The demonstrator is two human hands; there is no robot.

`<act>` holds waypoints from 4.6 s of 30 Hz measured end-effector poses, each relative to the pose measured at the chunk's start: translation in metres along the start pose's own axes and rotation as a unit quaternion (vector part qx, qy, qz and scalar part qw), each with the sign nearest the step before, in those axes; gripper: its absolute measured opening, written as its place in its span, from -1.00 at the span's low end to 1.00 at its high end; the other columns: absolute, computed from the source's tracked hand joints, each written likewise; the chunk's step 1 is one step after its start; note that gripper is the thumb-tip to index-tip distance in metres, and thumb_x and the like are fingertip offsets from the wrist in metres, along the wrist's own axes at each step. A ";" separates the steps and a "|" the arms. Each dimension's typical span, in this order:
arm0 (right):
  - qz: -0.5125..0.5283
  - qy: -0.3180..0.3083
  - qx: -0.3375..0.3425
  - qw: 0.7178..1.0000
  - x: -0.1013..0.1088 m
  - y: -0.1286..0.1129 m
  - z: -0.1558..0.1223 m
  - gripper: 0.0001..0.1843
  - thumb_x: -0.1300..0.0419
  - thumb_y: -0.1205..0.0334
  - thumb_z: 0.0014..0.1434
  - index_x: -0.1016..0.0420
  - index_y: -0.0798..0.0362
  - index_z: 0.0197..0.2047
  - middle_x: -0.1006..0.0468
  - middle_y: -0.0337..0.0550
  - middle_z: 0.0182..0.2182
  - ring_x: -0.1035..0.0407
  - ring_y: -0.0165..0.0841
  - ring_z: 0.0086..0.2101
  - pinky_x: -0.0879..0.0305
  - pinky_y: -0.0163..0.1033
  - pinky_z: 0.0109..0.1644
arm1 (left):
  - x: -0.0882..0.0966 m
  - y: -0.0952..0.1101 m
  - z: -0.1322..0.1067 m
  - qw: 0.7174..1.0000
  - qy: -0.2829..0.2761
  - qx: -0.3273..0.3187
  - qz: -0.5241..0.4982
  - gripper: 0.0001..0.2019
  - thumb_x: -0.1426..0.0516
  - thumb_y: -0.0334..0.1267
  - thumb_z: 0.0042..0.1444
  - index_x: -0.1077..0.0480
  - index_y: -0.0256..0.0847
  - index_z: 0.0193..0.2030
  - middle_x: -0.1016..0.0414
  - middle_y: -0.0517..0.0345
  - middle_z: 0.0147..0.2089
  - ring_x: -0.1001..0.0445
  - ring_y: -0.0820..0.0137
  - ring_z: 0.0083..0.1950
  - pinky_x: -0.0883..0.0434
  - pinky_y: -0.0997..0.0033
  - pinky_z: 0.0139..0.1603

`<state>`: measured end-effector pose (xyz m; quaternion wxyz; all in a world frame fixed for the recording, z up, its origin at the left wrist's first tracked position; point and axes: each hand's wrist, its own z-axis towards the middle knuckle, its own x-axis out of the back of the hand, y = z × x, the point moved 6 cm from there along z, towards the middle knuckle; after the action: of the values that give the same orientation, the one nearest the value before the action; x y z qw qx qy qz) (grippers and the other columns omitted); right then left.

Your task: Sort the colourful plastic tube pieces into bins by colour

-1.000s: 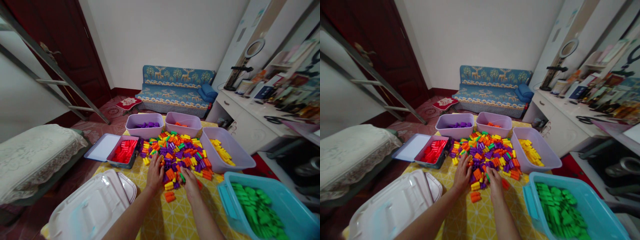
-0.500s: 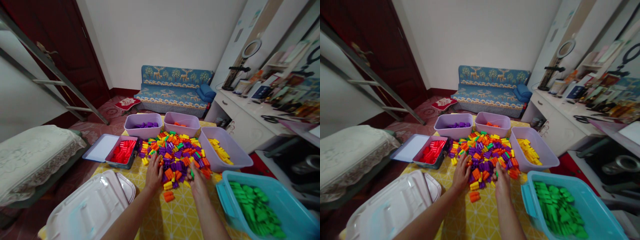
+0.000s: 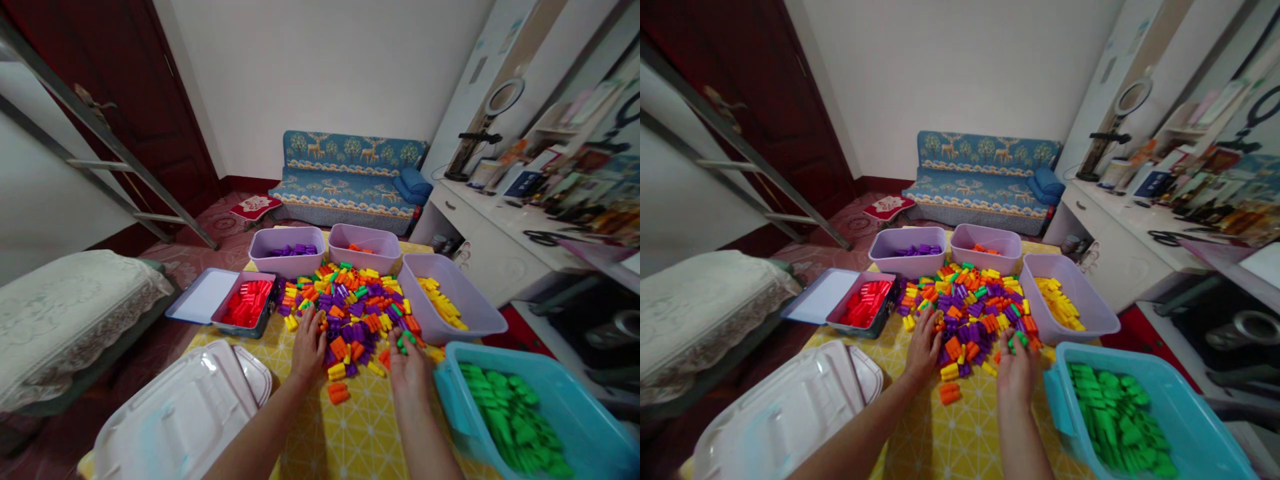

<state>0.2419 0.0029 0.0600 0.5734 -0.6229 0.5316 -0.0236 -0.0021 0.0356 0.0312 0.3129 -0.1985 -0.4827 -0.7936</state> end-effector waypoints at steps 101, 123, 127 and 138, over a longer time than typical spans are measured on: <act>-0.561 -0.118 0.430 0.697 0.043 -0.001 -0.024 -0.60 -0.03 0.36 0.07 -0.49 0.07 -0.03 -0.45 0.08 -0.09 -0.30 -0.08 0.00 -0.20 0.13 0.11 | 0.001 0.000 0.000 1.000 -0.001 0.000 -0.020 -0.52 0.02 -0.32 0.27 -0.15 -0.08 0.33 -0.01 0.00 0.46 0.02 0.20 0.47 -0.11 -0.06 0.41; -0.652 -0.289 0.453 0.536 0.008 0.061 0.025 -0.32 0.14 0.55 0.11 -0.29 0.07 0.27 -0.42 -0.04 0.15 -0.24 -0.28 0.18 -0.20 -0.08 0.28 | 0.001 0.002 0.000 1.000 0.004 -0.009 -0.010 -0.55 0.02 -0.31 0.28 -0.18 -0.12 0.31 -0.02 -0.05 0.45 0.00 0.20 0.46 -0.11 -0.05 0.40; -0.682 -0.313 0.458 0.476 0.003 0.063 0.018 -0.17 0.09 0.56 0.07 0.03 0.00 0.42 -0.21 -0.08 0.31 -0.09 -0.26 0.28 -0.13 -0.07 0.33 | 0.001 0.002 0.000 1.000 0.003 -0.008 -0.018 -0.54 0.04 -0.30 0.29 -0.15 -0.12 0.32 -0.03 -0.06 0.44 0.01 0.21 0.46 -0.10 -0.05 0.41; -0.723 -0.296 0.412 0.469 0.000 0.056 0.007 -0.20 -0.04 0.48 0.00 -0.09 0.11 0.35 -0.22 0.01 0.29 -0.15 -0.17 0.24 -0.14 -0.08 0.30 | 0.015 0.024 -0.001 0.999 -0.009 -0.046 0.001 -0.75 -0.11 -0.28 0.17 -0.44 -0.15 -0.01 0.17 0.02 0.49 0.05 0.08 0.46 -0.10 -0.06 0.39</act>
<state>0.2113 0.0202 0.0162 0.6664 -0.4468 -0.3802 -0.4601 0.0036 0.0218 0.0550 0.3000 -0.2202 -0.4478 -0.8130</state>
